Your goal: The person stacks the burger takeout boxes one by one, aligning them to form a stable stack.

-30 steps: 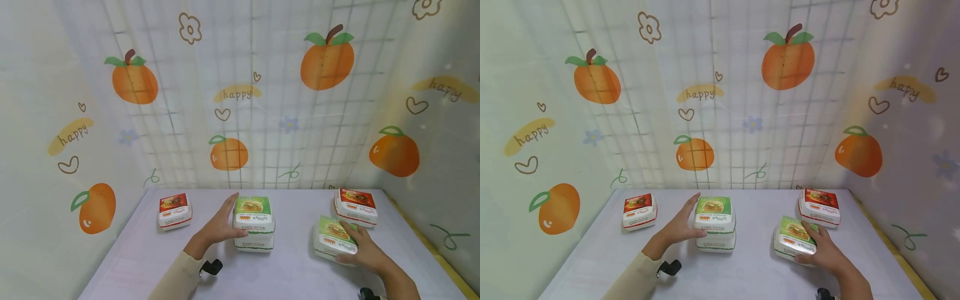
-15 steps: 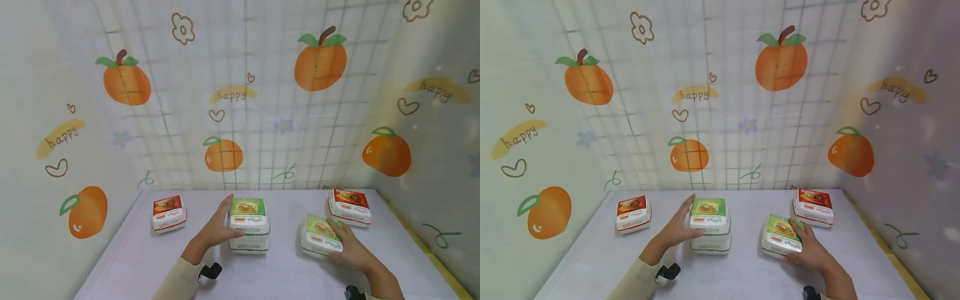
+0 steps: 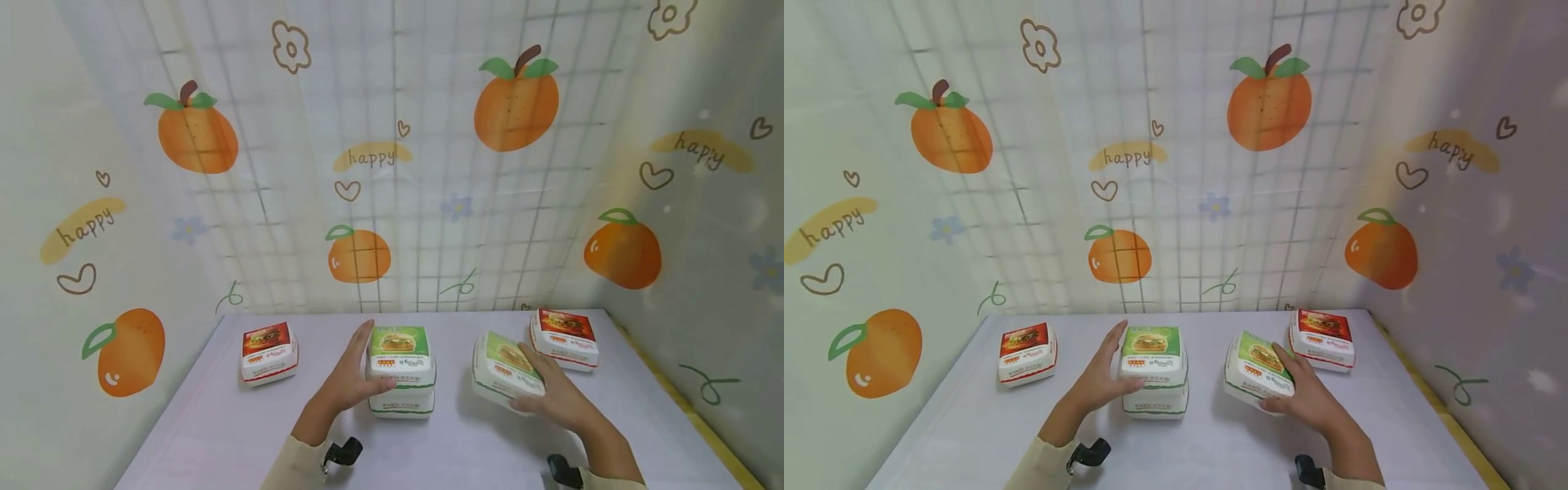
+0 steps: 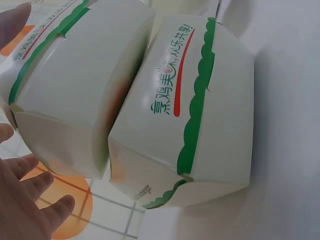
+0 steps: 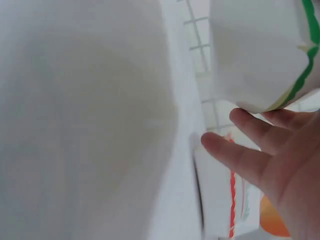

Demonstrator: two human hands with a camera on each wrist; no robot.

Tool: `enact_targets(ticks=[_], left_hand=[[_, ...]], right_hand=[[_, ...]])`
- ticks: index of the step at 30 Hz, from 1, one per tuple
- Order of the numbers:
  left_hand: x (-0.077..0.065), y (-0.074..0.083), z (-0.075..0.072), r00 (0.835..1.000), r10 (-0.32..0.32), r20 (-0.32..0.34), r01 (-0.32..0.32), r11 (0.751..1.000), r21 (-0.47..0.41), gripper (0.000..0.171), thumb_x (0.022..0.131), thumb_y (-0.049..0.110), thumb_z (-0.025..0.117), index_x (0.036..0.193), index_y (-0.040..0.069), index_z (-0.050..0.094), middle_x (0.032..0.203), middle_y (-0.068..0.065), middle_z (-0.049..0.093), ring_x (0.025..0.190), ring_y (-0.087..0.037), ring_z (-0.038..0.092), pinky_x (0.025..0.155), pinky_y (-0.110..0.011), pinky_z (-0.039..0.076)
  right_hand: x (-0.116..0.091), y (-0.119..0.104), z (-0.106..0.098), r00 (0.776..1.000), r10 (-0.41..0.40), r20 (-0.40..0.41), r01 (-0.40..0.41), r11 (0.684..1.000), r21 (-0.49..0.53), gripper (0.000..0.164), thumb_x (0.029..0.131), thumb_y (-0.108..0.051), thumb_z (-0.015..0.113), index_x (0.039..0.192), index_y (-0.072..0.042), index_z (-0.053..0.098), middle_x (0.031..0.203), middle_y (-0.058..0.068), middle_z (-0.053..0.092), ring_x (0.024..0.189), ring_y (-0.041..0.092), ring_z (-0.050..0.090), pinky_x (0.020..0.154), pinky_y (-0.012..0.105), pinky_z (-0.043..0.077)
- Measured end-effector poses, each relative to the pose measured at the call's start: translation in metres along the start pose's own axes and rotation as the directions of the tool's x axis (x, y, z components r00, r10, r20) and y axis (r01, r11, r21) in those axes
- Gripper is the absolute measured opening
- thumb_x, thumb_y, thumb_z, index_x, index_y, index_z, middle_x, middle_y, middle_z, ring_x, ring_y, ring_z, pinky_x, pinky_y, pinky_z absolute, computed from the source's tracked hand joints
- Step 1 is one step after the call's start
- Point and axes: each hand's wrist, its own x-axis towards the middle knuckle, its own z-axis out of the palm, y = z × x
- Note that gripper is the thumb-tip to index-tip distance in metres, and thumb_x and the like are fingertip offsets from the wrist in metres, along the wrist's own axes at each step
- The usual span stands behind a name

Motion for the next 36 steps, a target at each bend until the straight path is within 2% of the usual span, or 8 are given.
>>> enact_targets(ticks=[4,6,11,13,18,24,31,36], left_hand=[[0.0,0.0,-0.002,1.0,0.008,0.014,-0.008,1.0,0.008,0.109,0.072,0.065,0.074,0.155,0.038,0.008,0.16,0.01,0.011,0.146,-0.019,0.013,0.108,-0.062,0.022],[0.0,0.0,-0.003,0.999,0.025,0.021,-0.025,1.0,0.011,0.11,0.072,0.064,0.074,0.156,0.035,0.008,0.16,0.009,0.01,0.146,-0.019,0.012,0.109,-0.061,0.022],[0.002,0.0,-0.002,0.997,0.065,0.031,-0.066,0.998,0.022,0.111,0.073,0.064,0.073,0.157,0.032,0.008,0.16,0.01,0.009,0.146,-0.016,0.012,0.11,-0.058,0.023],[0.002,0.002,-0.002,0.997,0.068,0.031,-0.069,0.997,0.023,0.111,0.073,0.064,0.073,0.156,0.034,0.007,0.161,0.009,0.009,0.145,-0.016,0.012,0.11,-0.058,0.023],[0.001,0.006,-0.003,0.998,0.06,0.027,-0.061,0.998,0.019,0.111,0.072,0.065,0.073,0.156,0.033,0.008,0.161,0.008,0.01,0.145,-0.015,0.012,0.11,-0.057,0.022],[0.0,0.006,-0.004,0.998,0.063,0.021,-0.064,0.998,0.015,0.112,0.072,0.065,0.073,0.157,0.028,0.01,0.16,0.009,0.01,0.146,-0.016,0.012,0.11,-0.058,0.022],[0.0,0.005,-0.004,0.997,0.07,0.023,-0.07,0.997,0.01,0.112,0.072,0.064,0.073,0.157,0.027,0.01,0.16,0.01,0.009,0.146,-0.016,0.011,0.11,-0.058,0.022],[0.0,0.004,-0.001,0.997,0.069,0.02,-0.069,0.998,0.014,0.109,0.073,0.064,0.072,0.156,0.034,0.009,0.16,0.01,0.009,0.146,-0.016,0.012,0.11,-0.057,0.023]], right_hand=[[0.005,-0.013,0.0,0.998,-0.049,-0.039,0.049,0.999,-0.002,0.117,0.068,-0.043,0.085,0.158,-0.022,0.012,0.15,0.028,0.017,0.12,0.043,0.037,0.089,0.068,0.036],[0.008,-0.021,-0.001,0.997,-0.066,-0.048,0.066,0.998,-0.002,0.117,0.07,-0.044,0.084,0.158,-0.024,0.011,0.154,0.028,0.012,0.125,0.046,0.033,0.089,0.07,0.034],[0.009,-0.04,-0.008,0.994,-0.096,-0.043,0.096,0.995,0.007,0.112,0.074,-0.046,0.081,0.158,-0.029,0.009,0.156,0.031,-0.003,0.136,0.057,0.012,0.09,0.079,0.024],[0.01,-0.046,-0.011,0.994,-0.102,-0.042,0.102,0.995,0.006,0.11,0.075,-0.046,0.08,0.158,-0.03,0.009,0.155,0.032,-0.001,0.136,0.06,0.009,0.089,0.08,0.023],[0.011,-0.055,-0.013,0.992,-0.113,-0.051,0.111,0.993,-0.038,0.106,0.077,-0.05,0.077,0.157,-0.033,0.01,0.155,0.031,0.007,0.132,0.059,0.019,0.087,0.078,0.029],[0.016,-0.058,-0.01,0.983,-0.154,-0.099,0.149,0.987,-0.051,0.098,0.078,-0.053,0.076,0.156,-0.031,0.02,0.154,0.022,0.02,0.124,0.045,0.036,0.087,0.072,0.036],[0.017,-0.063,-0.011,0.985,-0.123,-0.125,0.12,0.992,-0.025,0.102,0.077,-0.054,0.077,0.157,-0.031,0.018,0.158,0.024,0.006,0.134,0.057,0.018,0.089,0.08,0.025],[0.019,-0.071,-0.014,0.976,-0.145,-0.162,0.142,0.989,-0.03,0.101,0.078,-0.052,0.076,0.157,-0.033,0.016,0.159,0.02,0.009,0.135,0.054,0.021,0.09,0.079,0.025]])
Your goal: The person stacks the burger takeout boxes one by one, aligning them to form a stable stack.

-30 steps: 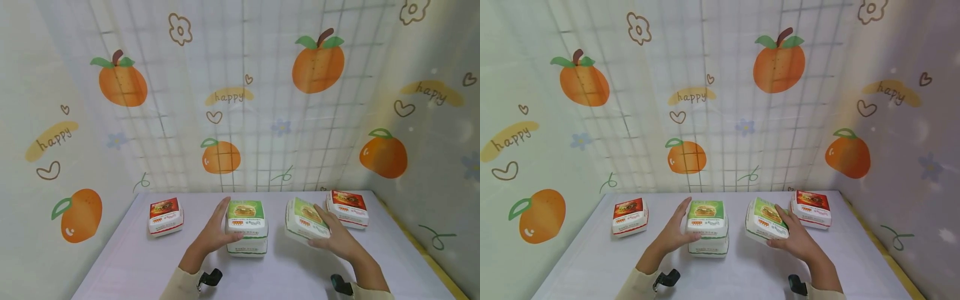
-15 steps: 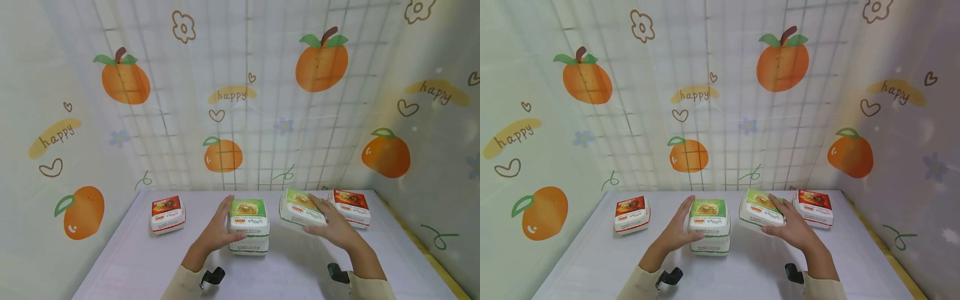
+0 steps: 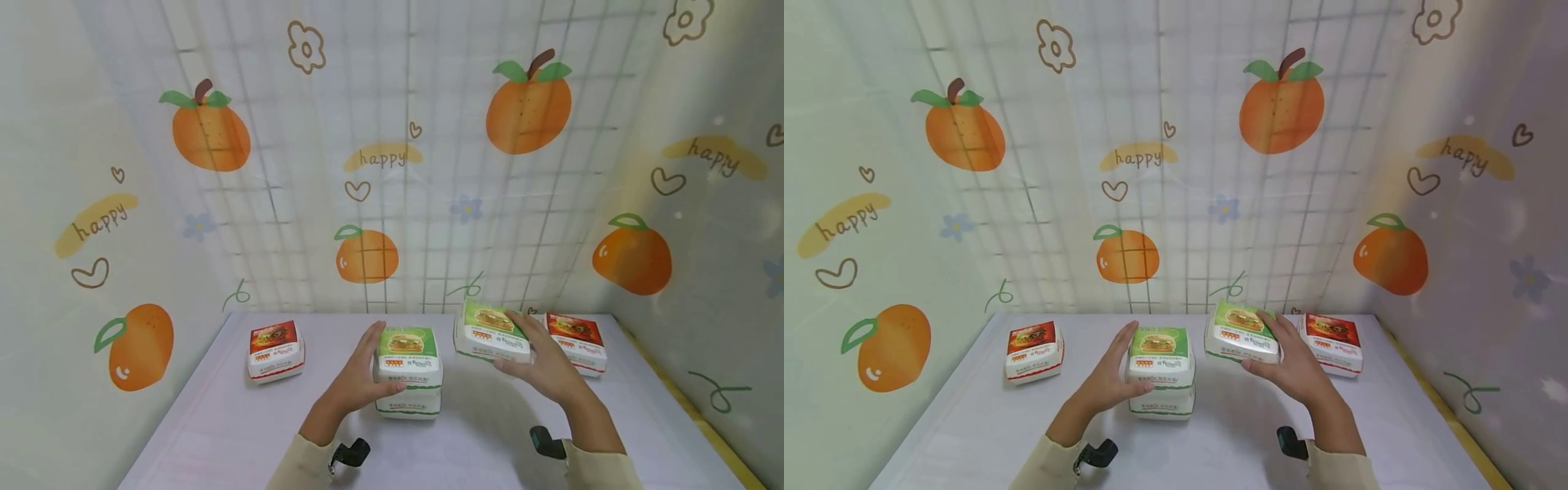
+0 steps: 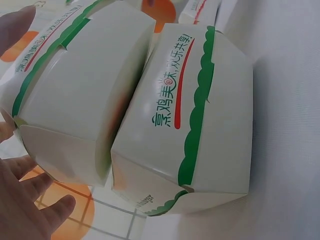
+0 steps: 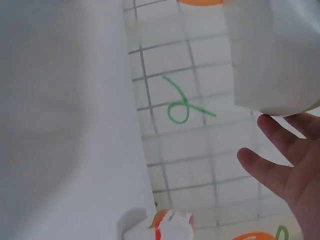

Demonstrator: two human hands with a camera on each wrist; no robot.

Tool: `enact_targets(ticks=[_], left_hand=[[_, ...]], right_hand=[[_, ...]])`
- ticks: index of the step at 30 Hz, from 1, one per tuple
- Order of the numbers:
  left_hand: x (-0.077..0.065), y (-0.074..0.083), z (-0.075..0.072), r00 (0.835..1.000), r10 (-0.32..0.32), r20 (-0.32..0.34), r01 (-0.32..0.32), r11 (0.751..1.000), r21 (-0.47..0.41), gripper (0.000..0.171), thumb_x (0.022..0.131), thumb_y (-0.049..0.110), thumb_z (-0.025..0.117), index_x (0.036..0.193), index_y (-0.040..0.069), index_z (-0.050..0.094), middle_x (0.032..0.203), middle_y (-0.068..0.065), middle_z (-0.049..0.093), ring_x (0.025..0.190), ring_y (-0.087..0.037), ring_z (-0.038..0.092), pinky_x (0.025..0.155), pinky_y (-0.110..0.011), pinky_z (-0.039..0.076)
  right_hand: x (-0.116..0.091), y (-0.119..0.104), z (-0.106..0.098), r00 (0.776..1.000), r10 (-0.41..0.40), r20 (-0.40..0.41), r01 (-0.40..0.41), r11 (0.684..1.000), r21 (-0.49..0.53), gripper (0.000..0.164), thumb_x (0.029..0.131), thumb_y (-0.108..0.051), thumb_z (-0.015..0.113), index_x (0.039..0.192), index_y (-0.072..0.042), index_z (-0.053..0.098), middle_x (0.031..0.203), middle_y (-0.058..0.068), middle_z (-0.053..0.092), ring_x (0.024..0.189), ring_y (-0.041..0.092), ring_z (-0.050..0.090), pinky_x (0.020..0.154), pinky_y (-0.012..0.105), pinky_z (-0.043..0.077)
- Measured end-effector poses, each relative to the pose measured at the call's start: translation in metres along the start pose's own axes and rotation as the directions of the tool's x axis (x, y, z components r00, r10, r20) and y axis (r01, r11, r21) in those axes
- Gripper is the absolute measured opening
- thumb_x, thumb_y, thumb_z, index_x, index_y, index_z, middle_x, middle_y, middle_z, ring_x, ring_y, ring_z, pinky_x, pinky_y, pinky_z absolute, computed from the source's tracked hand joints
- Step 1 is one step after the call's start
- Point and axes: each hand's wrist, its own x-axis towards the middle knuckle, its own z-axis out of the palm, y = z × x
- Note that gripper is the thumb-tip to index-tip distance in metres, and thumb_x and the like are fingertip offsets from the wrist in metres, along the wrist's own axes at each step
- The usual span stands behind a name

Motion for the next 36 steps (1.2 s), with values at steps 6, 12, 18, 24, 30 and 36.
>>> enact_targets(ticks=[6,12,18,24,30,36], left_hand=[[-0.001,-0.001,0.005,1.0,0.005,0.005,-0.005,1.0,-0.001,0.109,0.073,0.064,0.073,0.157,0.032,0.01,0.16,0.011,0.01,0.145,-0.016,0.013,0.11,-0.056,0.024],[0.0,0.001,0.007,1.0,0.005,0.009,-0.005,1.0,0.004,0.108,0.073,0.066,0.071,0.156,0.034,0.01,0.16,0.01,0.01,0.145,-0.015,0.013,0.11,-0.056,0.024],[0.0,0.002,0.006,1.0,0.012,0.007,-0.012,1.0,-0.003,0.108,0.074,0.065,0.07,0.157,0.031,0.01,0.16,0.009,0.01,0.145,-0.016,0.013,0.11,-0.057,0.023],[-0.001,-0.001,0.005,1.0,0.014,-0.005,-0.014,1.0,-0.002,0.109,0.075,0.064,0.07,0.157,0.028,0.01,0.161,0.006,0.01,0.145,-0.016,0.012,0.11,-0.056,0.023],[0.0,0.001,0.001,1.0,-0.003,-0.024,0.003,1.0,-0.021,0.108,0.077,0.063,0.07,0.157,0.026,0.009,0.16,0.008,0.012,0.145,-0.016,0.014,0.11,-0.056,0.023],[0.0,0.004,0.0,0.997,-0.067,-0.036,0.065,0.996,-0.054,0.105,0.079,0.063,0.068,0.156,0.034,0.003,0.16,0.007,0.013,0.145,-0.019,0.016,0.109,-0.06,0.024]], right_hand=[[0.007,-0.014,0.004,0.999,-0.053,-0.003,0.053,0.999,0.005,0.097,0.079,-0.054,0.075,0.155,-0.037,0.018,0.159,0.014,0.014,0.134,0.049,0.027,0.09,0.076,0.03],[0.015,-0.033,0.006,0.998,-0.064,0.01,0.064,0.998,-0.011,0.098,0.077,-0.059,0.074,0.155,-0.041,0.017,0.16,0.012,0.013,0.133,0.05,0.027,0.088,0.076,0.032],[0.024,-0.052,0.013,0.995,-0.097,0.039,0.097,0.995,0.008,0.1,0.075,-0.06,0.075,0.155,-0.04,0.018,0.16,0.012,0.013,0.133,0.048,0.03,0.09,0.074,0.033],[0.03,-0.071,0.028,0.989,-0.132,0.071,0.131,0.991,0.02,0.101,0.073,-0.061,0.076,0.155,-0.037,0.021,0.16,0.011,0.013,0.137,0.044,0.027,0.093,0.072,0.033],[0.034,-0.086,0.041,0.982,-0.166,0.089,0.165,0.986,0.023,0.101,0.073,-0.062,0.075,0.154,-0.037,0.021,0.161,0.008,0.013,0.141,0.041,0.022,0.096,0.072,0.03],[0.034,-0.096,0.05,0.981,-0.162,0.108,0.162,0.987,0.017,0.101,0.072,-0.061,0.076,0.154,-0.039,0.021,0.16,0.009,0.014,0.138,0.043,0.028,0.095,0.072,0.032]])
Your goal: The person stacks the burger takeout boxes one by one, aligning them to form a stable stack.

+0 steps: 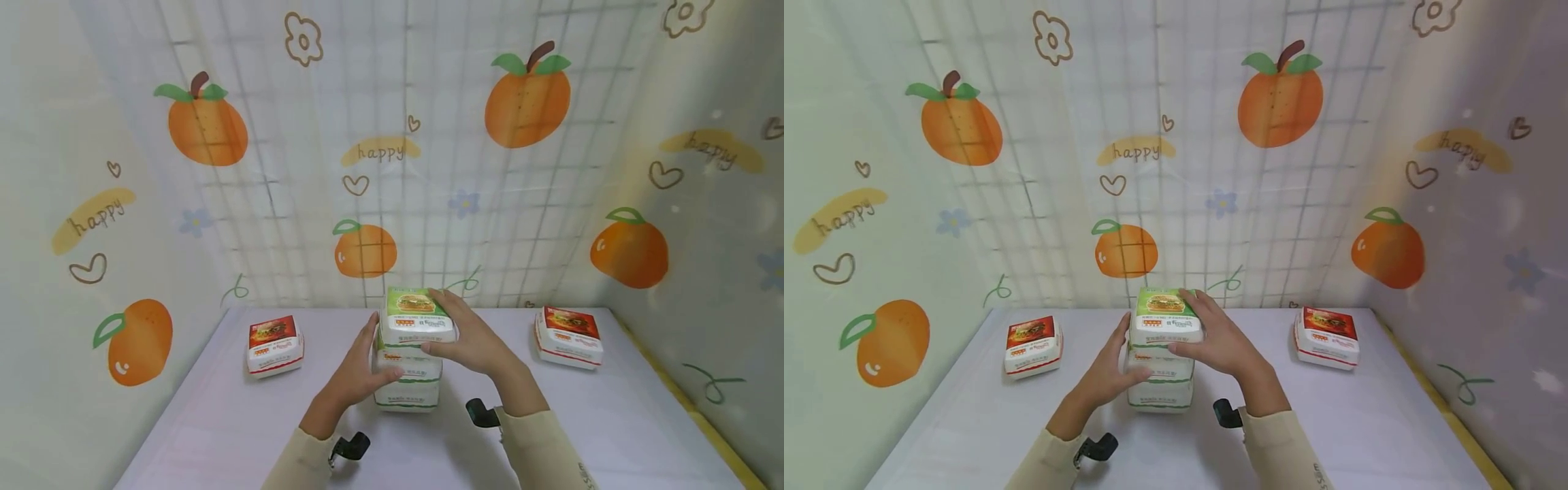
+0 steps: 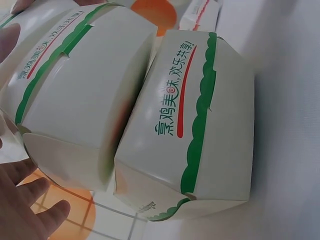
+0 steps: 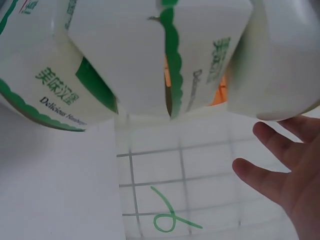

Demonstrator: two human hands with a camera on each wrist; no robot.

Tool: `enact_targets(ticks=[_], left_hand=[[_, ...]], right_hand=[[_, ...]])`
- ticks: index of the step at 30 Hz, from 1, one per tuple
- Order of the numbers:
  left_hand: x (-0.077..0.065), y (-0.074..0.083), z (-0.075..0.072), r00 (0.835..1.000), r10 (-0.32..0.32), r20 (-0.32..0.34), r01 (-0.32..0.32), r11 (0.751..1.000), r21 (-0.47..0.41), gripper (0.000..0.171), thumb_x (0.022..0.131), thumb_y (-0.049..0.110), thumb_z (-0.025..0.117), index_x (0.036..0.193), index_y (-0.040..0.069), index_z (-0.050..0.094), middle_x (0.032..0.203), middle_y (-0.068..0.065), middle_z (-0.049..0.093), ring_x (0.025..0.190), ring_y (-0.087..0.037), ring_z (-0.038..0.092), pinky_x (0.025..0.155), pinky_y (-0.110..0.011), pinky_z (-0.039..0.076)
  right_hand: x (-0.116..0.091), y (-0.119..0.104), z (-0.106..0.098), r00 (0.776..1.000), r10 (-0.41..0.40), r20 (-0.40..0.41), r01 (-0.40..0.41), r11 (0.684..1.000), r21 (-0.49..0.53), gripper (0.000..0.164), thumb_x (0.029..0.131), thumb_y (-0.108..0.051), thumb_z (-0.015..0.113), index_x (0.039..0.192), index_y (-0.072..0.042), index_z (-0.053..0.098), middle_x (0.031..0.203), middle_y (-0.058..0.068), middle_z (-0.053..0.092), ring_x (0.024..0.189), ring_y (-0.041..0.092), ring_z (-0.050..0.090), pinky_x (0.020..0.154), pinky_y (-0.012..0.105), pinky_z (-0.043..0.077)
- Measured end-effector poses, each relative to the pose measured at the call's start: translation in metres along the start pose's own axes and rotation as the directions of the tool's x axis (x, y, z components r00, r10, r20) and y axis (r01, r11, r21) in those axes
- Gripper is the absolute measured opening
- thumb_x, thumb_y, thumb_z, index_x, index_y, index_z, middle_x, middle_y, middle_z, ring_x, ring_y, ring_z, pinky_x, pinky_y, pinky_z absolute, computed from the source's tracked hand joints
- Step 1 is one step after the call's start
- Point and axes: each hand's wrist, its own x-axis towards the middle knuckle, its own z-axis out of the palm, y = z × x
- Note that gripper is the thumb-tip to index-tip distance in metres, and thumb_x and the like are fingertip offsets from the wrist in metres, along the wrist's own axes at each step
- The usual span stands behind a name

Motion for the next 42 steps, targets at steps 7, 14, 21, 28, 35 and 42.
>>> enact_targets(ticks=[7,14,21,28,35,42], left_hand=[[0.001,0.001,0.0,1.0,-0.013,-0.011,0.012,0.999,-0.034,0.103,0.082,0.061,0.066,0.155,0.037,-0.002,0.16,0.007,0.014,0.143,-0.02,0.02,0.107,-0.06,0.026],[0.001,0.004,-0.003,1.0,-0.001,-0.027,0.001,1.0,0.006,0.102,0.084,0.062,0.063,0.157,0.031,-0.001,0.161,0.006,0.011,0.145,-0.02,0.015,0.109,-0.06,0.023],[0.001,0.004,-0.003,0.998,0.049,-0.041,-0.049,0.999,-0.007,0.098,0.085,0.059,0.063,0.156,0.034,0.0,0.16,0.005,0.016,0.144,-0.021,0.019,0.108,-0.061,0.024],[0.0,0.002,-0.002,0.999,0.038,-0.028,-0.038,0.999,-0.002,0.097,0.086,0.059,0.063,0.156,0.035,0.0,0.16,0.008,0.015,0.145,-0.018,0.017,0.109,-0.06,0.023],[-0.001,0.002,-0.001,0.999,0.035,-0.022,-0.035,0.999,0.022,0.097,0.085,0.06,0.062,0.157,0.032,0.003,0.16,0.007,0.014,0.145,-0.019,0.015,0.11,-0.059,0.022],[0.0,0.002,0.0,0.999,0.049,-0.016,-0.049,0.999,0.023,0.097,0.084,0.061,0.063,0.156,0.034,0.005,0.16,0.006,0.017,0.145,-0.019,0.017,0.109,-0.059,0.024]], right_hand=[[0.0,-0.003,0.004,1.0,-0.02,0.013,0.021,0.999,-0.031,0.1,0.073,-0.063,0.073,0.155,-0.037,0.022,0.16,0.009,0.016,0.138,0.041,0.028,0.095,0.071,0.032],[-0.001,-0.004,0.005,1.0,-0.025,0.013,0.025,0.999,-0.023,0.101,0.072,-0.069,0.071,0.155,-0.037,0.022,0.16,0.009,0.015,0.139,0.04,0.026,0.096,0.071,0.031],[-0.003,-0.005,0.005,1.0,-0.026,0.006,0.026,0.999,-0.031,0.103,0.071,-0.072,0.069,0.155,-0.036,0.021,0.16,0.009,0.015,0.14,0.041,0.025,0.096,0.072,0.031],[-0.005,-0.003,0.007,1.0,-0.007,0.013,0.007,1.0,-0.025,0.102,0.07,-0.074,0.068,0.154,-0.038,0.021,0.161,0.008,0.015,0.139,0.042,0.026,0.095,0.073,0.031],[-0.007,0.003,0.012,1.0,0.005,0.02,-0.005,1.0,0.003,0.1,0.071,-0.069,0.071,0.154,-0.04,0.023,0.161,0.007,0.013,0.139,0.043,0.025,0.094,0.074,0.031],[-0.01,0.009,0.015,1.0,-0.001,0.013,0.0,1.0,0.031,0.098,0.071,-0.069,0.071,0.153,-0.043,0.022,0.162,0.006,0.009,0.14,0.044,0.022,0.094,0.075,0.03]])
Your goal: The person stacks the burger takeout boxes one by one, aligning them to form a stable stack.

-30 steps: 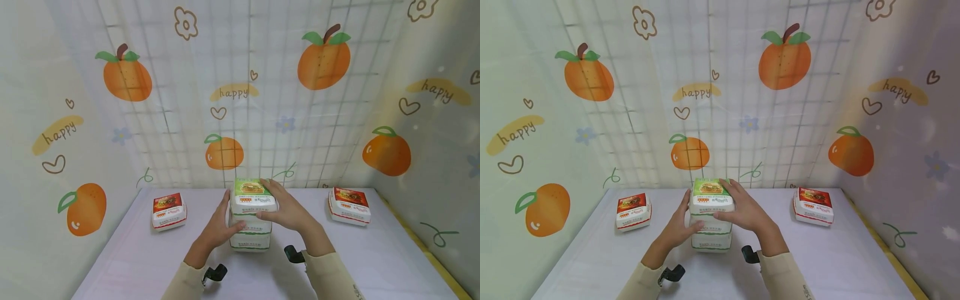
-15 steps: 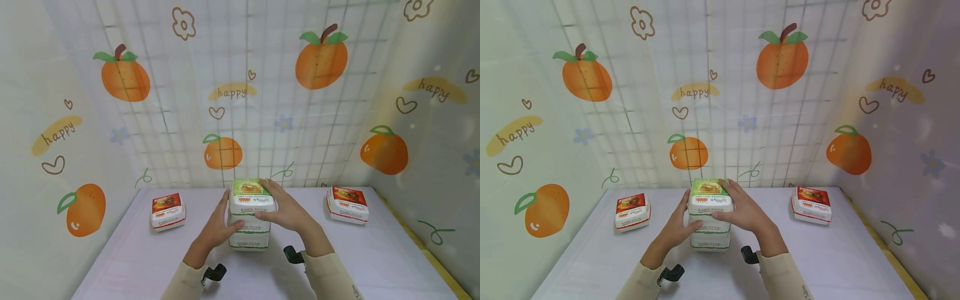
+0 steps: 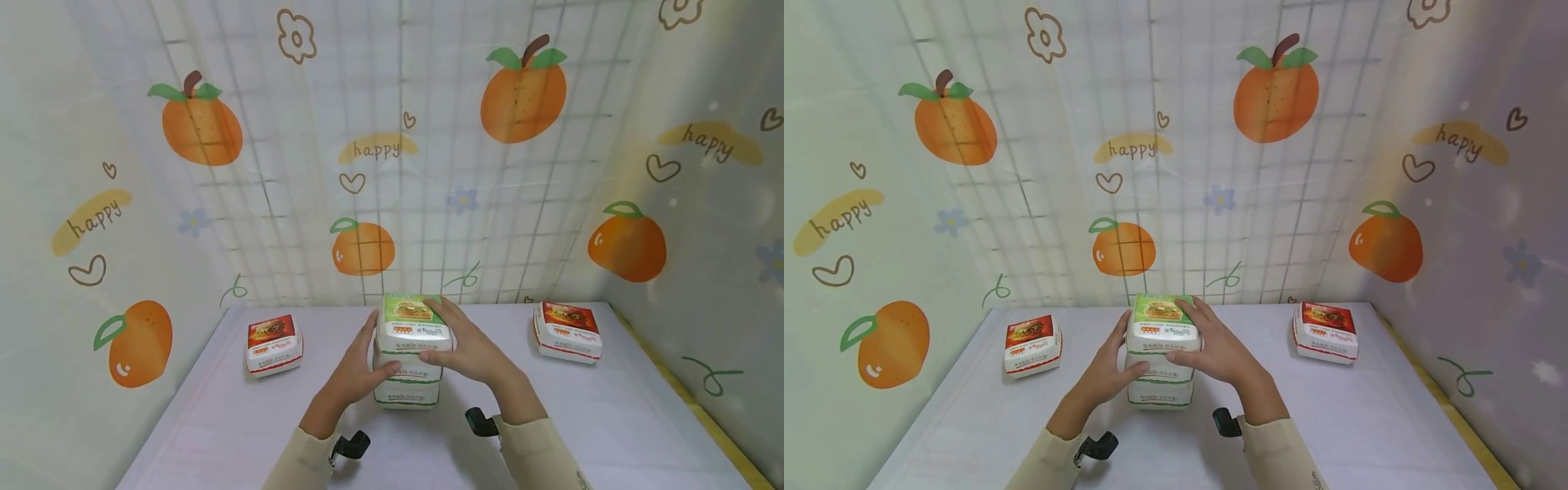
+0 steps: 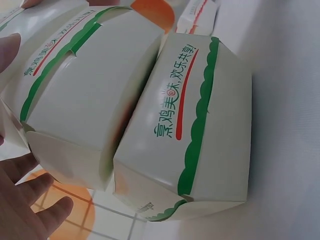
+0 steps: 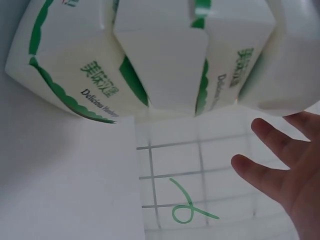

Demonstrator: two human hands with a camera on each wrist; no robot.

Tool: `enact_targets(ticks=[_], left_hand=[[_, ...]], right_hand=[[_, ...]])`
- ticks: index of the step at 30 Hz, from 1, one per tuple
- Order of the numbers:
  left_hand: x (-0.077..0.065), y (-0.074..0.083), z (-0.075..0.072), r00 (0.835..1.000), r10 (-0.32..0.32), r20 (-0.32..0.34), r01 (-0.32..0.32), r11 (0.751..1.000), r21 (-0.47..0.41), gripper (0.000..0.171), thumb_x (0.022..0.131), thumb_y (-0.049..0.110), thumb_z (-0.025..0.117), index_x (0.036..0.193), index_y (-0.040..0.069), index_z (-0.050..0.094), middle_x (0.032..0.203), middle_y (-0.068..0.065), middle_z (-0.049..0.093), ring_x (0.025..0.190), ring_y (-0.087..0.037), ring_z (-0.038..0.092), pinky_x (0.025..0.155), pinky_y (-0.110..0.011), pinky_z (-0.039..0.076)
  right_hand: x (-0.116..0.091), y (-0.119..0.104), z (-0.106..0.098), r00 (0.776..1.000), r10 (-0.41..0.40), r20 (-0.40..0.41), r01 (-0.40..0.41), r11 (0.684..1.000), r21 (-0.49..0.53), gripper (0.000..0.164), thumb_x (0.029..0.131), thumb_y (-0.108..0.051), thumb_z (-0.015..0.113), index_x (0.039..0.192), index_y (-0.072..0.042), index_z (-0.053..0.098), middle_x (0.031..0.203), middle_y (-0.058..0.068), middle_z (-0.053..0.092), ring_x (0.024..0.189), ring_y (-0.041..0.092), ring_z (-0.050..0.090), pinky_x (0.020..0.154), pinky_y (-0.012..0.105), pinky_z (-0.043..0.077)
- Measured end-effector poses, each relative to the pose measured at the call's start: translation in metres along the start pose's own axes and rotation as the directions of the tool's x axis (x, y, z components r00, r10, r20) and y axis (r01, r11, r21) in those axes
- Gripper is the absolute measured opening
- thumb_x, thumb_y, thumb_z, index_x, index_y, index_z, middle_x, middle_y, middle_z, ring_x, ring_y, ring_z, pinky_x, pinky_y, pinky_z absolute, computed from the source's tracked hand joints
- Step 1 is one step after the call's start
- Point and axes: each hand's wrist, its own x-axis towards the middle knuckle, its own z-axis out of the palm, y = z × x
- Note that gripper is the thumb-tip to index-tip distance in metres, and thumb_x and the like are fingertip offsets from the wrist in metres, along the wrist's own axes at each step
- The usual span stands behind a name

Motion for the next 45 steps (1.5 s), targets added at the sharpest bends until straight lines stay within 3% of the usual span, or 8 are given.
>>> enact_targets(ticks=[13,39,45], left_hand=[[0.0012,-0.0015,-0.003,1.0,0.019,-0.014,-0.02,1.0,-0.017,0.097,0.084,0.055,0.067,0.157,0.032,0.007,0.158,0.01,0.021,0.143,-0.014,0.022,0.109,-0.051,0.03],[0.0029,-0.006,-0.0023,0.999,0.042,-0.034,-0.043,0.998,-0.038,0.1,0.083,0.057,0.068,0.156,0.033,0.004,0.158,0.008,0.022,0.143,-0.016,0.023,0.109,-0.052,0.03],[0.0012,-0.0051,-0.0038,0.998,0.05,-0.045,-0.052,0.997,-0.048,0.103,0.083,0.051,0.071,0.157,0.028,0.004,0.158,0.001,0.024,0.143,-0.019,0.023,0.109,-0.051,0.03]], right_hand=[[0.0016,-0.0072,-0.0029,1.0,0.0,0.003,0.0,0.999,-0.049,0.101,0.07,-0.073,0.069,0.153,-0.043,0.02,0.161,0.006,0.012,0.14,0.043,0.024,0.094,0.074,0.031],[0.0041,-0.007,0.0007,1.0,-0.014,-0.005,0.014,0.999,-0.036,0.108,0.07,-0.072,0.07,0.156,-0.037,0.015,0.161,0.002,0.013,0.143,0.037,0.018,0.098,0.072,0.029],[0.0041,-0.0073,0.0016,1.0,-0.027,-0.011,0.027,1.0,-0.014,0.11,0.069,-0.071,0.072,0.156,-0.038,0.012,0.161,-0.001,0.012,0.143,0.034,0.02,0.1,0.07,0.028]])
